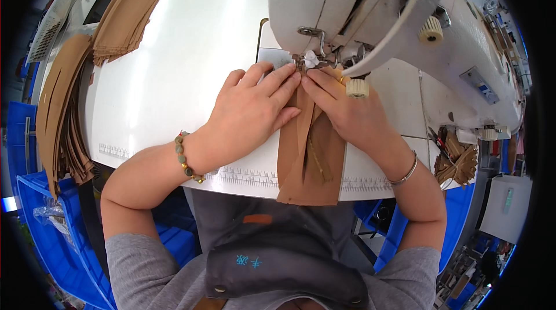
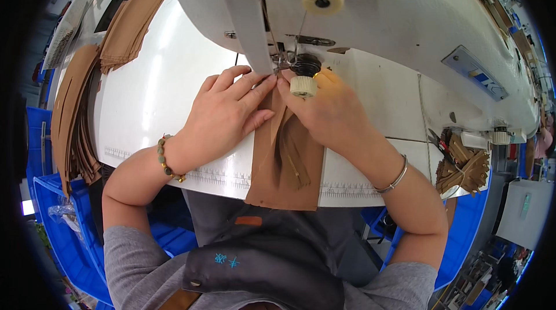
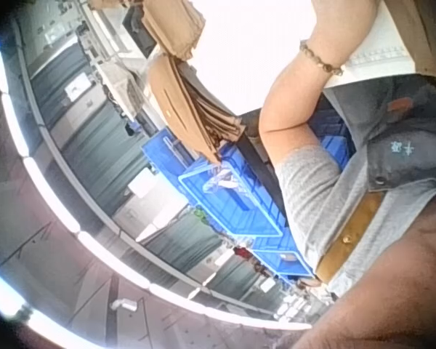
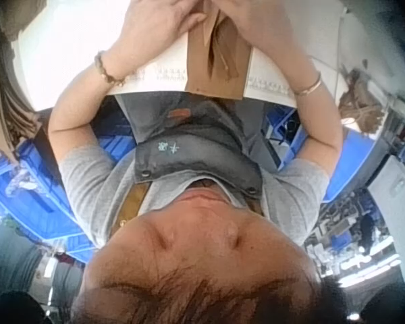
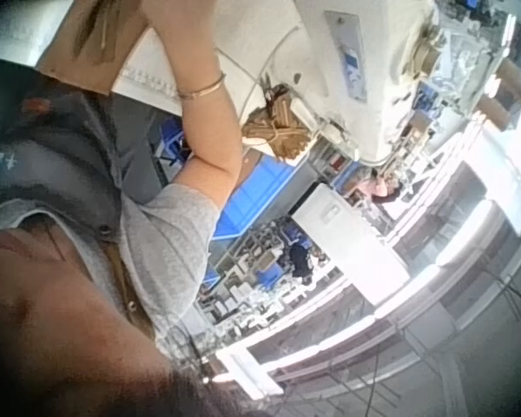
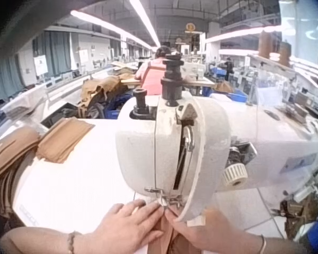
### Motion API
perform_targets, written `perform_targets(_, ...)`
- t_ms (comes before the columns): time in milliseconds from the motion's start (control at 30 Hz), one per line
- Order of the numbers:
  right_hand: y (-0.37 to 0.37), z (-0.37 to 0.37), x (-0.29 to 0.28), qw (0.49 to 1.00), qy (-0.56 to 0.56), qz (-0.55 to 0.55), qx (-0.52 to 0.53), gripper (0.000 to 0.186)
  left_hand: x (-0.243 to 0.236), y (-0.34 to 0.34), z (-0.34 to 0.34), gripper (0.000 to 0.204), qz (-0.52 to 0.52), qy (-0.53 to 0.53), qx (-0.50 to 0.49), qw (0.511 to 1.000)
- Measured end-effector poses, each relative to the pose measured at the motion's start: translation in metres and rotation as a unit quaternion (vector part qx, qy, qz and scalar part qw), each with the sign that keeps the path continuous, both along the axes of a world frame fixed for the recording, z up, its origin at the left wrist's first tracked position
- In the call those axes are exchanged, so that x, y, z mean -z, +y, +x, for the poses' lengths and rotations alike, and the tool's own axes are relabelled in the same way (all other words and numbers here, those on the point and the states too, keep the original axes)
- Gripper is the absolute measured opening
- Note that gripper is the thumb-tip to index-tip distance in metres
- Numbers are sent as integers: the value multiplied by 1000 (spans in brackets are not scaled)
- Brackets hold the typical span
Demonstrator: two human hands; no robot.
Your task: Use a sewing machine to attach zippers and sew leather panels for pouches.
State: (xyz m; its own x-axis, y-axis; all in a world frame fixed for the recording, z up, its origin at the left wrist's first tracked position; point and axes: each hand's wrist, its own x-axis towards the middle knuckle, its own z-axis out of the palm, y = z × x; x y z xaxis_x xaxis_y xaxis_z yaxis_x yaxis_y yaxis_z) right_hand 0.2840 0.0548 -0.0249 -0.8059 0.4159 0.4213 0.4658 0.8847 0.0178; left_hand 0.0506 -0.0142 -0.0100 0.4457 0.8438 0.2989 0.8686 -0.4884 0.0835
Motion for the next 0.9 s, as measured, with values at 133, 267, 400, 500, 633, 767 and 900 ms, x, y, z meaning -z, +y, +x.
perform_targets(133, -1, 2, -7, 1000, -8, -3, -24, 41, -7, -36, 2, 52, 15, 35, 34, 999)
perform_targets(267, -17, 10, -17, 986, -50, -55, -151, 37, -18, -105, 6, 45, 14, 70, 117, 991)
perform_targets(400, -56, 22, -24, 970, -68, -119, -199, 37, -8, -137, 14, 35, 43, 43, 104, 993)
perform_targets(500, -92, 27, -26, 976, -58, -131, -164, 39, -4, -145, 15, 34, 57, 25, 104, 993)
perform_targets(633, -124, 29, -24, 984, -58, -117, -118, 39, -7, -139, 9, 30, 63, -18, 99, 993)
perform_targets(767, -129, 30, -21, 986, -67, -72, -132, 40, -21, -113, -1, 37, -32, -87, 98, 991)
perform_targets(900, -128, 30, -24, 985, -83, -63, -141, 40, -23, -61, 0, 53, -37, -71, 53, 995)
